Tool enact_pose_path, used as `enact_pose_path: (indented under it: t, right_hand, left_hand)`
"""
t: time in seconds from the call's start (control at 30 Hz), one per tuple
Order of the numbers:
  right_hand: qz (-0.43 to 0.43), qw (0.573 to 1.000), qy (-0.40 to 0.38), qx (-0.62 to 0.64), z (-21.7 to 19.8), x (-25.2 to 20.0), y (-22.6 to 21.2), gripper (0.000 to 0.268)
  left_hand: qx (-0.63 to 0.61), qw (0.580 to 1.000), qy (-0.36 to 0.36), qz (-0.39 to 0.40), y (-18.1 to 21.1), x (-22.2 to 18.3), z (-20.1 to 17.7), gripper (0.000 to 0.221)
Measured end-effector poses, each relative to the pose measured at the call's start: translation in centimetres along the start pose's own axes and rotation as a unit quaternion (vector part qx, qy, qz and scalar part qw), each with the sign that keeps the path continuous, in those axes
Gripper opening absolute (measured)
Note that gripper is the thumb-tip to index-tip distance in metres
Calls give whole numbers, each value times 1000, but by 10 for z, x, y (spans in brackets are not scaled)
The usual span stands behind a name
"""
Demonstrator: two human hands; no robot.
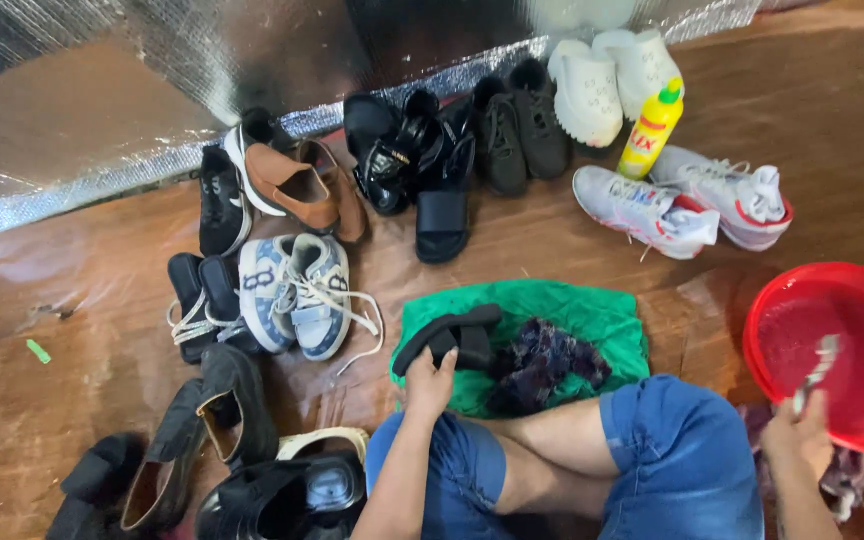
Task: Cleaning black strappy sandals using a brush and a cloth in a shoe repair environment.
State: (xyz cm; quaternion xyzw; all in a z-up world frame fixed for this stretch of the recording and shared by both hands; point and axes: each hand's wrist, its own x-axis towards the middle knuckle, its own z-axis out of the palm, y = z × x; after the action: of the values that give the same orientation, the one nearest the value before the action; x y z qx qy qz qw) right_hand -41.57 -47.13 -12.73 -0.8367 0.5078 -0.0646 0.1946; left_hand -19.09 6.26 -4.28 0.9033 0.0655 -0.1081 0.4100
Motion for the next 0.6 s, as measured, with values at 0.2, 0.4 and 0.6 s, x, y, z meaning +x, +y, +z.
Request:
enact_pose_path:
  t: [0.2, 0.4, 0.6]
  right_hand:
    - [-161, 985, -46, -41, -3, 1, -150, 23]
    - [-327, 889, -319, -24, -78, -219, -345, 42]
    - [-322, 882, -341, 49, 54, -218, -308, 53]
  left_hand:
    - [34, 998, -44, 0, 2, 2, 1, 49]
    - [34, 993, -85, -78, 29, -8, -23, 43]
    - [54, 988, -99, -106, 15, 0, -18, 43]
